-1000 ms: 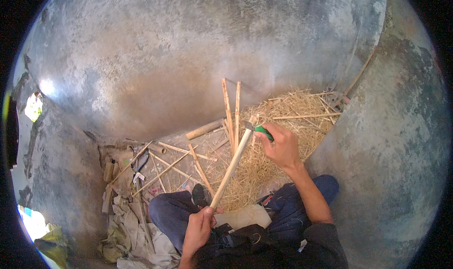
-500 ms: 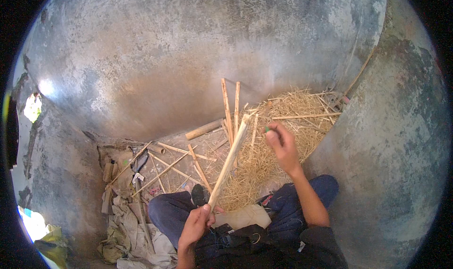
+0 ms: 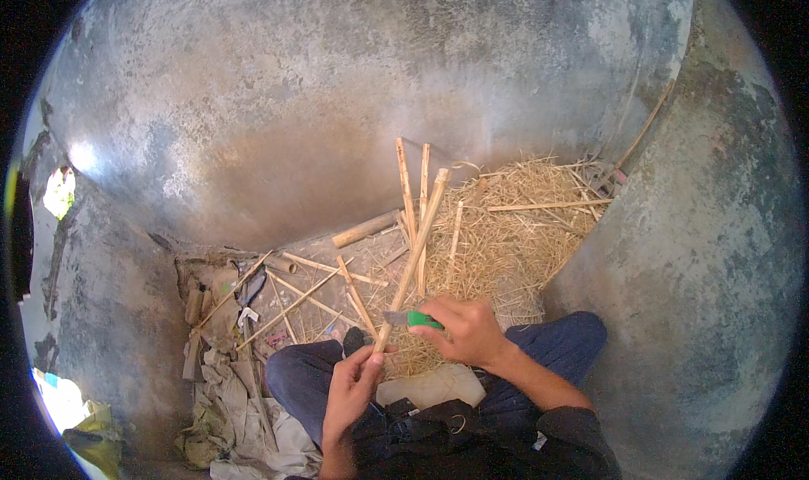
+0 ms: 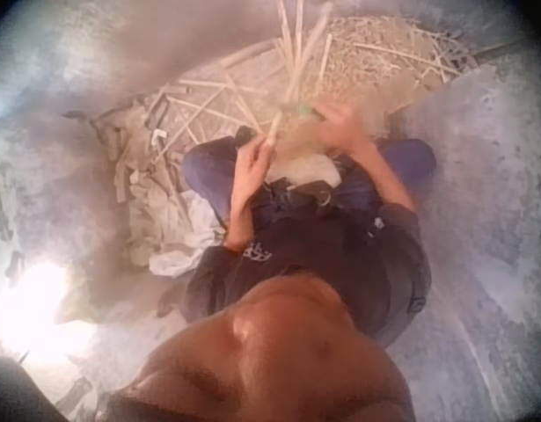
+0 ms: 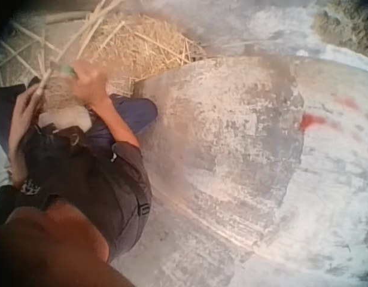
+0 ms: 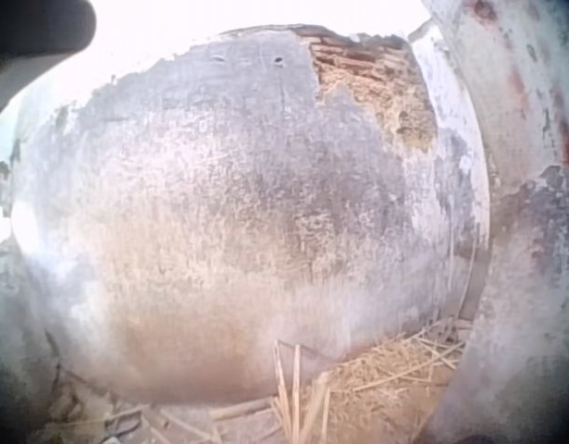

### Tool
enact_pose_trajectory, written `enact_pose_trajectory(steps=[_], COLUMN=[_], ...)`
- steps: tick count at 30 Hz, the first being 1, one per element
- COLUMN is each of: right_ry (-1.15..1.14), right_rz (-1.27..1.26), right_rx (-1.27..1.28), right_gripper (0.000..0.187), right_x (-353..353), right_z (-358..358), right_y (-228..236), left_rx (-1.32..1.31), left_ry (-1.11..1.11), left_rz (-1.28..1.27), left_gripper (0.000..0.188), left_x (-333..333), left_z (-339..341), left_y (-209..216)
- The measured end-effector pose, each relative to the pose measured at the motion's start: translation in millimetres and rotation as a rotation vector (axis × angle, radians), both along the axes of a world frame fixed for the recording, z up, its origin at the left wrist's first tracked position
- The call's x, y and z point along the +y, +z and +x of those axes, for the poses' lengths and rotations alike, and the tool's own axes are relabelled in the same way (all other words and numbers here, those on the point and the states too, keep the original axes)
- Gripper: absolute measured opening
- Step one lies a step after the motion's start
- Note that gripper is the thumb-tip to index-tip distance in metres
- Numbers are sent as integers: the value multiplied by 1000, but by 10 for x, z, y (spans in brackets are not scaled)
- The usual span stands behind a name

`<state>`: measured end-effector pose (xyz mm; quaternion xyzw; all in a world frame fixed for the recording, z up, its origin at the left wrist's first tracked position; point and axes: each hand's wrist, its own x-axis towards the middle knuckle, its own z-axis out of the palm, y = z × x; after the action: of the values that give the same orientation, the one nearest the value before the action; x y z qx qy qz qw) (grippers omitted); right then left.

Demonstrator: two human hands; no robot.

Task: The person uses a small green knife to whittle and sharpen the ends of bamboo sticks while sitting on a floor covered in debris and straw.

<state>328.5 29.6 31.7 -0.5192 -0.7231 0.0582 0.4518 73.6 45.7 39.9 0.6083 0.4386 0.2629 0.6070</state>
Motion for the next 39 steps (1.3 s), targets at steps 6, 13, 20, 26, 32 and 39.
enact_pose_trajectory(steps=[6, 13, 20, 26, 32, 39], right_ry=[7, 9, -99, -108, -128, -361], right_rz=[27, 25, 87, 111, 175, 188], right_rx=[-25, -4, 36, 39, 48, 8], right_gripper=[29, 29, 25, 25, 23, 25], right_x=[-18, -4, 115, 272, 371, 545], right_z=[-98, -99, 95, 269, 290, 709], right_y=[65, 117, 96, 83, 56, 62], left_rx=[-20, 52, 41, 46, 53, 45], left_ry=[110, 131, 117, 125, 116, 74], left_rz=[150, 192, 166, 87, 81, -26], left_gripper=[31, 31, 28, 27, 28, 28], left_x=[-29, -35, -117, -187, -186, -368], left_z=[100, 98, 79, -2, -74, -170], left_y=[2, -15, -56, -112, -126, -211])
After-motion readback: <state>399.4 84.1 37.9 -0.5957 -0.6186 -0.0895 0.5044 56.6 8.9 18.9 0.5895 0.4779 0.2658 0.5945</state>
